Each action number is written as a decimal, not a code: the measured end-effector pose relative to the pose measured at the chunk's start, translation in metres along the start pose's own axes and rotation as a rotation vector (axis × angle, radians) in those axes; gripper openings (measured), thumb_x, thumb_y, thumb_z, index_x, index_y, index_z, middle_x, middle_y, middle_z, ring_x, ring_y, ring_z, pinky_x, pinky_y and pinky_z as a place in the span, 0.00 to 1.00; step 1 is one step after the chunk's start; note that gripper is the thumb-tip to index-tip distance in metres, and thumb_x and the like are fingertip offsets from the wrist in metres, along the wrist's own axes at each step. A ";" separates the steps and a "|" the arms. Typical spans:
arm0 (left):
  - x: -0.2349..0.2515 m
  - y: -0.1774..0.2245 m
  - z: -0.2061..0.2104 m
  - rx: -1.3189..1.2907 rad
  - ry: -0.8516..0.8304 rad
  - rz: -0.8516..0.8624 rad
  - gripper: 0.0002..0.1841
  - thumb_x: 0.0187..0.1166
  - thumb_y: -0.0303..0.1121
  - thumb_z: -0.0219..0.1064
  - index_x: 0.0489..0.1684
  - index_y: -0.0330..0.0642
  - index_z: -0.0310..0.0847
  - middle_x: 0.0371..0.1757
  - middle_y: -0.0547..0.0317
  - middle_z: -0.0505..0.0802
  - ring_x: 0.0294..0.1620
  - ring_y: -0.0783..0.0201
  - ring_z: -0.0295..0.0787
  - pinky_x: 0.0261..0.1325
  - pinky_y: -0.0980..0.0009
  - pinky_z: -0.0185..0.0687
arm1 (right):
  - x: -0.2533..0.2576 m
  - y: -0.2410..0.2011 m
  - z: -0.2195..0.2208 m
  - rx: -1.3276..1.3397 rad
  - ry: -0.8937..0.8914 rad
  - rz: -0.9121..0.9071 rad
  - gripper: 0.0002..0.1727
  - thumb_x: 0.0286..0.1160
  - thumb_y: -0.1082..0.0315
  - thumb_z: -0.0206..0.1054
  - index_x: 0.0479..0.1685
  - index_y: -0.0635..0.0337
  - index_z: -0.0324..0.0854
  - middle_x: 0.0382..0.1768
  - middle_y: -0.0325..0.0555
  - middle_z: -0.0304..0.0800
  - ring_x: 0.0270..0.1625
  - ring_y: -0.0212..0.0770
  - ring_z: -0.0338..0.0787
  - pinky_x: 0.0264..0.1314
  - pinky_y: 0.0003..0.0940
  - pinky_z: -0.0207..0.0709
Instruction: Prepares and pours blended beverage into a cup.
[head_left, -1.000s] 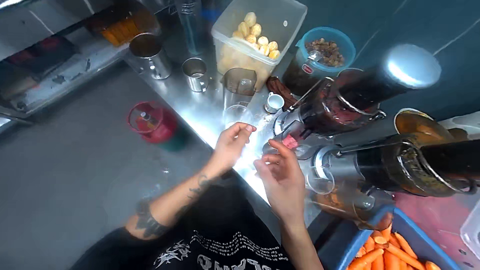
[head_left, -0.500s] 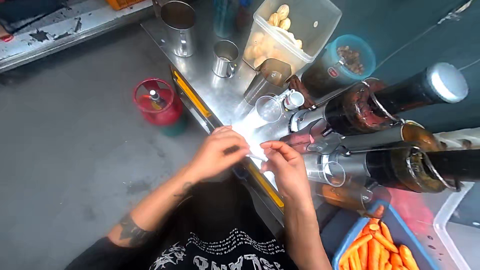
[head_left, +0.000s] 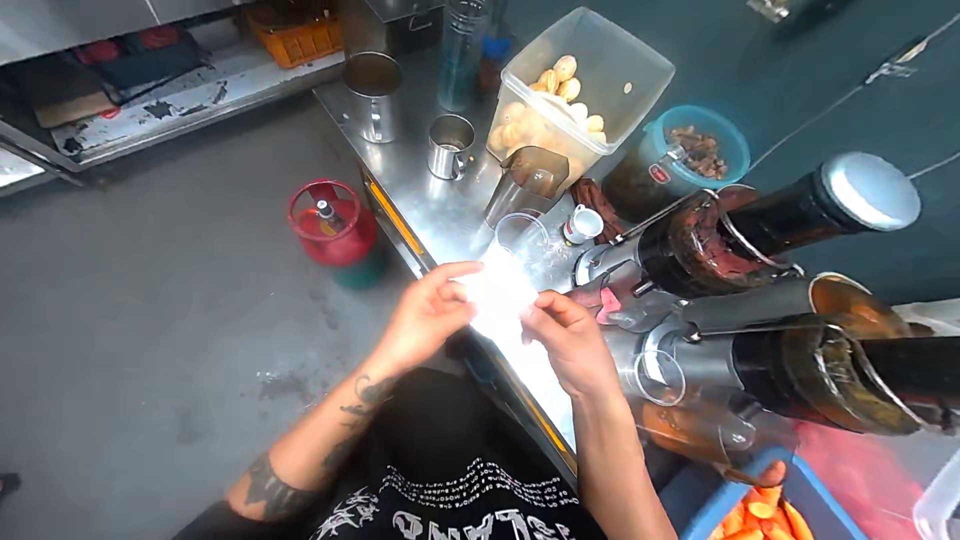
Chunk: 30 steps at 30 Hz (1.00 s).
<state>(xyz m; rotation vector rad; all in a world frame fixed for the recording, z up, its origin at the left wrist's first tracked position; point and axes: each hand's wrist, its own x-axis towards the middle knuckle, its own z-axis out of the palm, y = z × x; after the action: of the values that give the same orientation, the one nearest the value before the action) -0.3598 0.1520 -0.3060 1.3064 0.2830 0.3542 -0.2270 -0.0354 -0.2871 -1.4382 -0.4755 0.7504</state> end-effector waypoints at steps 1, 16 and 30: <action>-0.001 0.001 0.007 0.010 0.003 0.005 0.32 0.73 0.18 0.73 0.80 0.46 0.74 0.44 0.50 0.94 0.39 0.60 0.92 0.47 0.65 0.92 | -0.001 -0.001 -0.007 0.009 -0.002 -0.017 0.03 0.76 0.70 0.72 0.36 0.60 0.87 0.28 0.44 0.88 0.29 0.34 0.86 0.38 0.30 0.85; 0.016 0.002 0.067 0.128 -0.063 0.137 0.32 0.75 0.17 0.71 0.82 0.48 0.74 0.59 0.50 0.92 0.37 0.62 0.93 0.41 0.69 0.93 | -0.021 -0.020 -0.084 -0.495 0.044 -0.193 0.12 0.81 0.60 0.69 0.57 0.49 0.88 0.29 0.35 0.90 0.27 0.31 0.87 0.29 0.26 0.82; 0.017 -0.041 0.048 0.352 -0.081 0.109 0.15 0.78 0.29 0.73 0.62 0.41 0.90 0.45 0.59 0.97 0.39 0.68 0.92 0.48 0.69 0.91 | -0.125 0.070 -0.164 -0.988 0.561 0.610 0.33 0.76 0.48 0.72 0.77 0.57 0.77 0.48 0.64 0.93 0.47 0.67 0.92 0.52 0.74 0.80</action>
<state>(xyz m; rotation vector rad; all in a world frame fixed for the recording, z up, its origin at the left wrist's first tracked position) -0.3215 0.1069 -0.3340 1.6833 0.2122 0.3526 -0.2102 -0.2422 -0.3550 -2.6889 0.0930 0.5342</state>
